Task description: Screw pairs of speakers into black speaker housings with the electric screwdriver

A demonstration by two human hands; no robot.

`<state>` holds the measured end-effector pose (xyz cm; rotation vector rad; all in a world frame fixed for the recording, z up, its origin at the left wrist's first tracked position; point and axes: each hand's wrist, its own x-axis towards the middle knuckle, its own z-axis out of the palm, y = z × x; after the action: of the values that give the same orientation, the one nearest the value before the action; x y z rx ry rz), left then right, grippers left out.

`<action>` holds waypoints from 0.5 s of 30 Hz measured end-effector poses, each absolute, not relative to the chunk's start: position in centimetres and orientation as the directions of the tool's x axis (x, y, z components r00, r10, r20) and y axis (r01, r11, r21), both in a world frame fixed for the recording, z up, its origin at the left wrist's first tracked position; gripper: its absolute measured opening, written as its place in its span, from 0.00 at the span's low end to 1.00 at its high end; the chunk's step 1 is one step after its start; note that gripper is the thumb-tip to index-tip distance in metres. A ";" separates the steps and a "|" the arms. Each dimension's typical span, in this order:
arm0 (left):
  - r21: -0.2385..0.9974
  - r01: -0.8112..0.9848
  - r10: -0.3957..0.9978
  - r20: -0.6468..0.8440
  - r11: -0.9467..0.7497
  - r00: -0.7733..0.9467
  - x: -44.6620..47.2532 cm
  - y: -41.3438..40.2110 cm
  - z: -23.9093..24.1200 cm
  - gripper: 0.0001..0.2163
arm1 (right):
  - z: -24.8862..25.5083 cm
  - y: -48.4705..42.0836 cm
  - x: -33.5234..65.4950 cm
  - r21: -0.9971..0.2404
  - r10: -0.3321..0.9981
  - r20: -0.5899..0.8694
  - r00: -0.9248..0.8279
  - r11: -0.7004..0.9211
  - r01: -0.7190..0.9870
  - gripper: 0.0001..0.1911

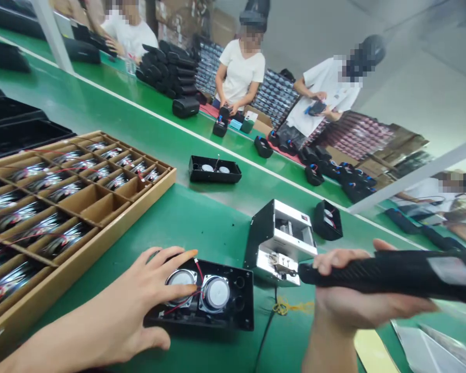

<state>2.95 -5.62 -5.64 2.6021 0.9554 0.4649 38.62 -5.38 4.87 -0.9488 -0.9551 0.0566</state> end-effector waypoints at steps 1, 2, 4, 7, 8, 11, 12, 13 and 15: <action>0.397 0.560 0.664 0.199 -0.727 0.721 2.9 -5.4 -5.7 0.35 | 4.7 -5.0 38.3 -0.719 0.443 0.664 0.602 0.600 0.351 0.44; 0.384 0.560 0.660 0.208 -0.734 0.722 2.9 -5.2 -5.8 0.33 | 4.5 -4.9 38.1 -0.728 0.452 0.655 0.605 0.592 0.346 0.43; 0.363 0.554 0.648 0.225 -0.749 0.728 2.9 -5.0 -5.7 0.30 | 4.0 -4.9 38.0 -0.748 0.479 0.634 0.607 0.577 0.327 0.42; 0.361 0.540 0.637 0.254 -0.760 0.728 3.0 -4.9 -5.9 0.28 | 3.5 -5.1 38.0 -0.762 0.500 0.614 0.610 0.577 0.294 0.42; 0.366 0.536 0.637 0.260 -0.761 0.726 3.1 -4.9 -5.9 0.28 | 3.4 -5.2 38.0 -0.763 0.501 0.610 0.614 0.580 0.285 0.43; 0.375 0.530 0.636 0.265 -0.761 0.725 3.3 -5.2 -6.1 0.28 | 3.1 -5.6 38.0 -0.777 0.516 0.588 0.623 0.575 0.256 0.45; 0.375 0.528 0.634 0.262 -0.762 0.728 3.5 -5.3 -6.1 0.28 | 3.1 -5.8 38.1 -0.784 0.529 0.580 0.620 0.568 0.249 0.46; 0.377 0.525 0.631 0.260 -0.763 0.731 3.8 -5.5 -6.0 0.28 | 3.0 -6.0 38.1 -0.791 0.538 0.573 0.618 0.561 0.245 0.46; 0.387 0.513 0.624 0.256 -0.766 0.738 4.4 -5.8 -5.9 0.28 | 3.1 -6.6 38.4 -0.793 0.555 0.572 0.604 0.563 0.233 0.48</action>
<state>4.39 -5.79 -5.86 2.6489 0.8886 0.5427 38.42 -6.63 3.09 -0.9880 -0.9384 0.2265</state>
